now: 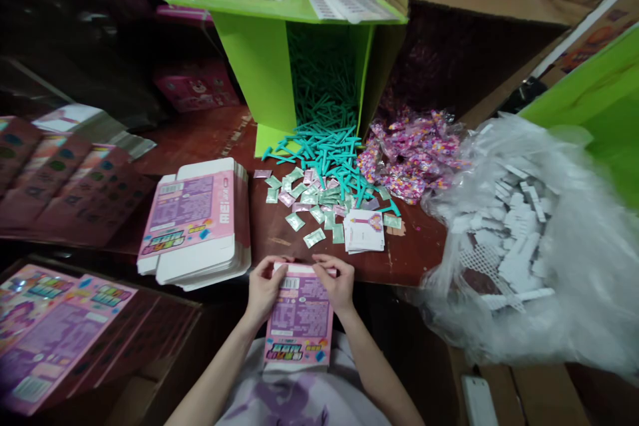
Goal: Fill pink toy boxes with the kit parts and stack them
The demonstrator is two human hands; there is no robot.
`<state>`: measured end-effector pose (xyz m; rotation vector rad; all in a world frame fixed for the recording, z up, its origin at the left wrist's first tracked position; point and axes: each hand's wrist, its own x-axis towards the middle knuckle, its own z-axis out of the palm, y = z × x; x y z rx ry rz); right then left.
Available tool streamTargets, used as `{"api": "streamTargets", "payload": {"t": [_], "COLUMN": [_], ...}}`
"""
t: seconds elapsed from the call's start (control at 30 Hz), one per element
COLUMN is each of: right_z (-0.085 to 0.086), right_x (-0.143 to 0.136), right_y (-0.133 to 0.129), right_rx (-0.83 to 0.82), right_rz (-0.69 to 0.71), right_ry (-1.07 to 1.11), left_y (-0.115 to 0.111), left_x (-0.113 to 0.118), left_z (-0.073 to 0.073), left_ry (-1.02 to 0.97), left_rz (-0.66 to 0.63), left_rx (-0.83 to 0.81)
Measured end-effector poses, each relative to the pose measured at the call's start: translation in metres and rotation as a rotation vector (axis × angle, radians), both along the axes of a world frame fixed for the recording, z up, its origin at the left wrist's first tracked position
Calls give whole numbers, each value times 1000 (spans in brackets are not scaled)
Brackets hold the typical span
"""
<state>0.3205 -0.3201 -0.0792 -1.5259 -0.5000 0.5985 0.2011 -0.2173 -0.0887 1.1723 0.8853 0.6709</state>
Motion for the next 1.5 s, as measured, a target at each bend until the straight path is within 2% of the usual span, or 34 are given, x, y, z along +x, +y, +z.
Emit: {"api": "streamTargets", "payload": {"t": [0.07,0.13,0.2,0.23,0.27,0.33,0.37,0.4,0.43,0.47,0.53,0.57,0.6,0.67,0.77,0.8,0.87,0.93,1.03,1.13,1.23,1.3,1.37,1.43,1.5], "right_z": [2,10,21,26,29,29,26,21,15,9,-1,-4,-5,-3,1,2,1,-1,-1,6,15,21,25,29,32], "right_x": [-3,-3,6,14,26,55,71,85,96,105,113,113,112,107,106,107,112,118,123,123,118,113,106,96,87], "right_y": [-2,-7,-16,-20,-25,-31,-32,-32,-32,-30,-28,-27,-26,-26,-28,-29,-32,-36,-40,-40,-40,-41,-44,-48,-52], "right_rx": [-46,-57,-50,-59,-90,-246,-365,-485,-585,-651,-685,-671,-648,-576,-448,-427,-428,-447,-487,-547,-419,-251,-176,-220,-286], "right_rz": [-21,16,79,46,-43,-332,-441,-480,-454,-395,-311,-310,-331,-408,-524,-557,-608,-620,-566,-588,-690,-584,-314,-53,121], "right_ry": [-21,-42,-126,-211,-319,-545,-619,-653,-660,-659,-675,-701,-735,-787,-771,-747,-699,-678,-717,-790,-721,-591,-533,-594,-689], "left_y": [-2,-4,-5,-5,-5,-6,-7,-8,-11,-14,-25,-33,-43,-67,-103,-114,-129,-142,-159,-175,-184,-184,-177,-156,-118], "left_x": [-1,-2,-4,-4,-4,-1,1,5,10,16,32,40,49,66,85,89,92,91,82,71,65,64,64,63,61], "left_z": [0,1,7,14,23,49,66,83,100,116,139,145,146,136,96,80,49,22,-9,-32,-45,-44,-32,-10,16], "left_ry": [-5,27,122,177,219,242,218,175,113,40,-95,-135,-142,-101,-54,-27,32,68,101,113,82,12,-192,-413,-432], "left_rz": [-7,-1,-10,-42,-80,-126,-122,-107,-111,-172,-433,-604,-773,-1077,-1596,-1728,-1837,-1822,-1736,-1650,-1596,-1553,-1418,-1125,-771], "left_rx": [52,102,105,91,75,108,188,325,519,743,1163,1318,1425,1538,1557,1545,1539,1549,1550,1573,1577,1587,1612,1582,1456]}}
